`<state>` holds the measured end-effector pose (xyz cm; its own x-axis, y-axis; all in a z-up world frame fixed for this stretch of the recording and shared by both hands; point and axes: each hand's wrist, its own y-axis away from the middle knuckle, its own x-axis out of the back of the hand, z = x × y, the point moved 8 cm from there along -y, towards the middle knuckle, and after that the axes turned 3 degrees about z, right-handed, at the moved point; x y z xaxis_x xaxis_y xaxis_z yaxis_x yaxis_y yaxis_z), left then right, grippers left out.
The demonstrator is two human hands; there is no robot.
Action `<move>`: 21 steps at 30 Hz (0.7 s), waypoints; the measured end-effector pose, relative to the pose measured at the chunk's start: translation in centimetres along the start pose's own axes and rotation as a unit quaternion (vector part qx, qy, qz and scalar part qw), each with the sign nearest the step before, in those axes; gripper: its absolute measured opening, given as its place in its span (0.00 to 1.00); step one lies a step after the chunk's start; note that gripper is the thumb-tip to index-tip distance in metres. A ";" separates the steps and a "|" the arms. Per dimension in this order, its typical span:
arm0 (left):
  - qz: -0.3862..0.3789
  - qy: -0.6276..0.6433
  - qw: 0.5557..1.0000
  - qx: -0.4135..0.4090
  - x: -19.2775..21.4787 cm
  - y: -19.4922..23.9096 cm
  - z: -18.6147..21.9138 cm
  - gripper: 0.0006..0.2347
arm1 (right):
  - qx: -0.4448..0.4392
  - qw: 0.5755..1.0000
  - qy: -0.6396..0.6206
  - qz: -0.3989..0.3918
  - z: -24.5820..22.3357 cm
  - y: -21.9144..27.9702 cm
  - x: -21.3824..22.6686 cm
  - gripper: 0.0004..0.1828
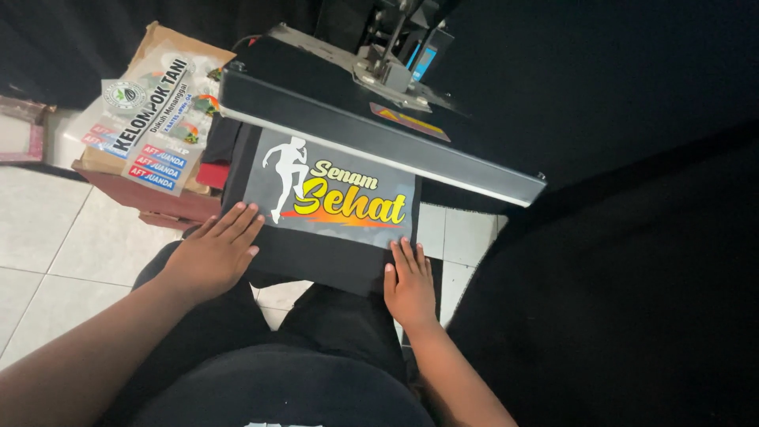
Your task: The person operates a heat press machine to apply a design onto a black t-shirt. They repeatedly open the press, adjust the t-shirt and the design sheet, and close the press to apply heat.
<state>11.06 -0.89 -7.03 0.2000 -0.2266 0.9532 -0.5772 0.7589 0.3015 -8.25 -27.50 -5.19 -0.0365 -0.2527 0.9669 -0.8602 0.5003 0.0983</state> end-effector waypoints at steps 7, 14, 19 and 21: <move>0.063 0.003 0.998 -0.013 0.4 0.3 0.2 0.25 | 0.015 0.999 0.014 0.049 -0.3 0.3 0.2 0.28; 0.454 0.026 0.885 -0.101 2.5 2.7 3.7 0.27 | 0.108 0.985 0.051 0.126 -4.3 1.0 1.1 0.31; 0.228 -0.050 0.957 -0.170 -1.8 0.8 8.2 0.28 | 0.234 0.972 0.030 -0.009 -9.1 2.2 -2.9 0.37; 0.178 -0.051 0.968 -0.168 -1.8 0.5 7.0 0.28 | 0.237 0.971 0.043 0.016 -7.4 2.3 -3.0 0.37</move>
<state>4.86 -4.35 -8.44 -0.0542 0.0404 0.9977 -0.3006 0.9522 -0.0549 -6.37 -19.42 -6.09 -0.0413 -0.1639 0.9856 -0.9974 0.0653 -0.0310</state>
